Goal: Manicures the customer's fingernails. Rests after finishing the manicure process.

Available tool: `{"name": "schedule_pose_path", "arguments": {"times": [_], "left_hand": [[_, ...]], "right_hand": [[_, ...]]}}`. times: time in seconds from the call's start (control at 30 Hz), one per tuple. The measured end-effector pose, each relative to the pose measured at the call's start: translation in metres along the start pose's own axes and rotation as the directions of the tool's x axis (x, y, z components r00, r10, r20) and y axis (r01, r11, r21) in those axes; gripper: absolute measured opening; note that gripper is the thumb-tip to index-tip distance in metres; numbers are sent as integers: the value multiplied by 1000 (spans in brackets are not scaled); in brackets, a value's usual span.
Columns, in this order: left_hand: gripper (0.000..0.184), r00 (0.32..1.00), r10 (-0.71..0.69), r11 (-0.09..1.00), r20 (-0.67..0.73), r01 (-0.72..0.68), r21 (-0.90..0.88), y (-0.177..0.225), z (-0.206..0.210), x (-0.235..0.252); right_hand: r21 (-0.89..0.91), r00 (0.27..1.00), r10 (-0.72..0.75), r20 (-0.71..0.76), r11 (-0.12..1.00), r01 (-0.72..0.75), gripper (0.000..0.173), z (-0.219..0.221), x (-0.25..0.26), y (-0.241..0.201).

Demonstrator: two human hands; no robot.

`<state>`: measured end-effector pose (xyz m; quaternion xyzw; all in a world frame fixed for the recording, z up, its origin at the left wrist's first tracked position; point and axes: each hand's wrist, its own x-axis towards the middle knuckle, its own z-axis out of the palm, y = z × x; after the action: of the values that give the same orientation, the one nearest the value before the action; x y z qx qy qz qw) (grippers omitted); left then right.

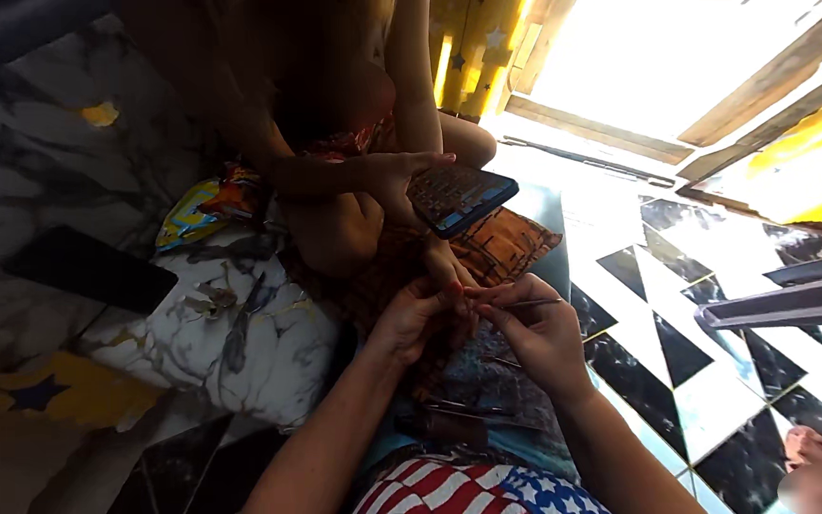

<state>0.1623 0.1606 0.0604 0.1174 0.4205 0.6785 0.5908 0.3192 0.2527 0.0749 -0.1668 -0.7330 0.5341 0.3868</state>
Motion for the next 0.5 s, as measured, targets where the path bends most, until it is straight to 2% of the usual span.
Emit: {"name": "schedule_pose_path", "arguments": {"times": [0.23,0.4,0.5], "left_hand": [[6,1000,5,1000,-13,-5,6,-3,3,0],[3,1000,12,1000,-28,-11,14,-1,4,-1],[5,999,9,999,-43,-8,32,-2,5,-1]], "right_hand": [[-41,999,3,-44,999,-5,13,3,1,2],[-84,999,-43,18,995,45,11,0,-2,1],[-123,999,-32,-24,992,29,12,2,1,2]]}}
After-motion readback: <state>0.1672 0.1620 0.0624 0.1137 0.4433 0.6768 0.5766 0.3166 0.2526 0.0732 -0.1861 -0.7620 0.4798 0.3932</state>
